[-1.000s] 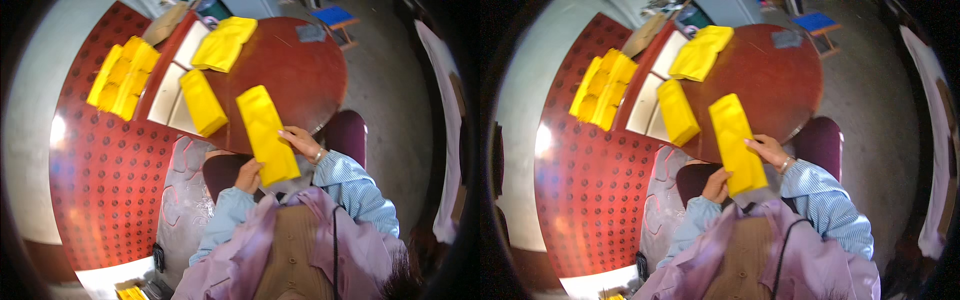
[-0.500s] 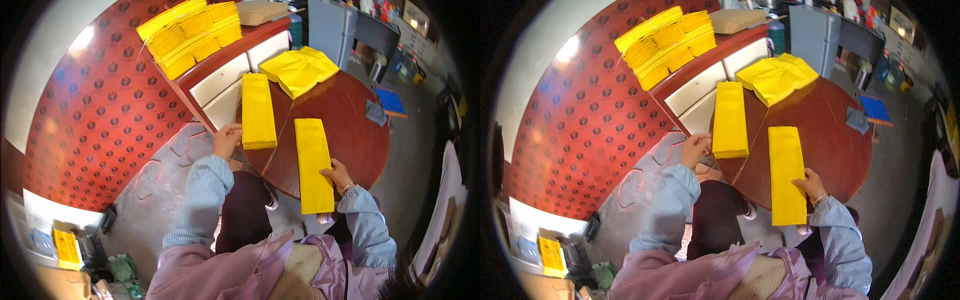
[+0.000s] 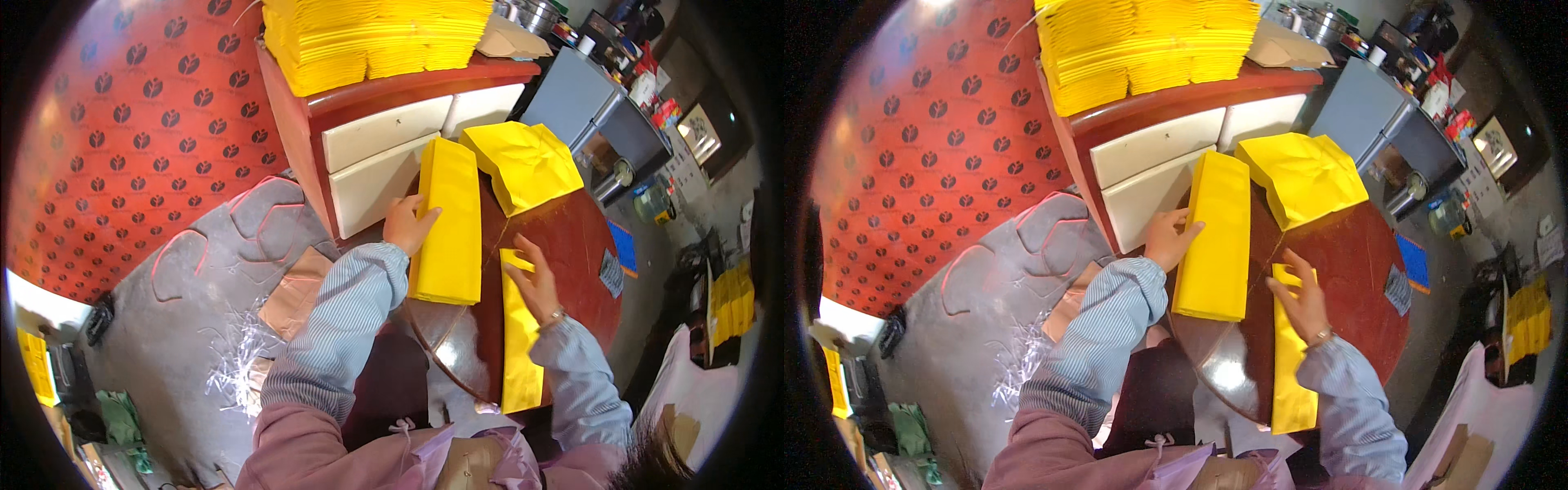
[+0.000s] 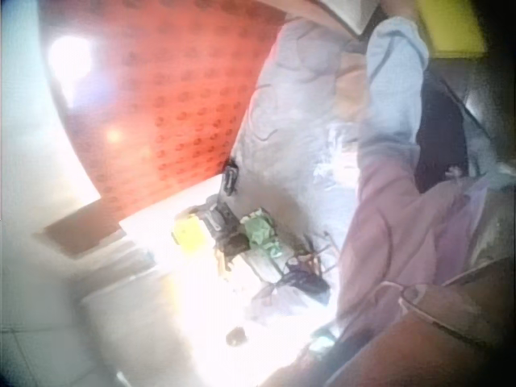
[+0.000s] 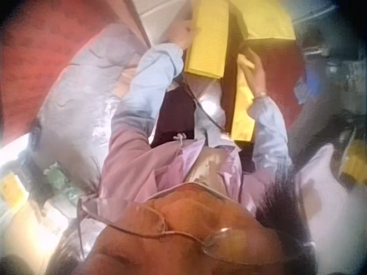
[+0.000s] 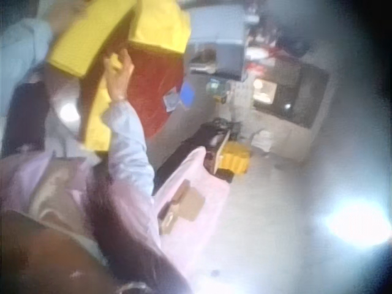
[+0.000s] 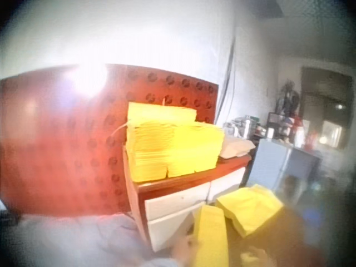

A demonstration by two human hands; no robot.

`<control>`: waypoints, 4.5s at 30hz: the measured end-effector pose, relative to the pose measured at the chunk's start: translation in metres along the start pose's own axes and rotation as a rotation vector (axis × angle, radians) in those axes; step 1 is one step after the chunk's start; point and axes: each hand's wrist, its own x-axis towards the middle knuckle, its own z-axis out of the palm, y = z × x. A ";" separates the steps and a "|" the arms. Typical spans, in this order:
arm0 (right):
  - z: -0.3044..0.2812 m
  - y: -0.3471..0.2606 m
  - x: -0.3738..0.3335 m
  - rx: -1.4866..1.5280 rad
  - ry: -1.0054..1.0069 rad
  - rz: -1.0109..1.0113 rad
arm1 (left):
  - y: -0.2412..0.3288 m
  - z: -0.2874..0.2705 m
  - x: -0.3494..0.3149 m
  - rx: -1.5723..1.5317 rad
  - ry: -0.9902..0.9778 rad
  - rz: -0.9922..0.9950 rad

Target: The person folds yellow fabric pieces on a round table, aligning edges and pressing creases by hand. They stack the folded pieces into a neat pile on the table.

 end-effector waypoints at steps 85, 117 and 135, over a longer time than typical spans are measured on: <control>0.059 -0.044 0.100 1.284 -0.136 0.351 | 0.020 -0.172 -0.081 -1.117 -0.138 -0.341; 0.073 -0.030 0.083 1.016 -0.150 0.267 | 0.028 -0.146 -0.073 -1.171 -0.227 -0.453; 0.049 -0.025 0.074 0.897 -0.092 0.277 | 0.042 -0.025 0.031 -1.087 -0.464 -0.336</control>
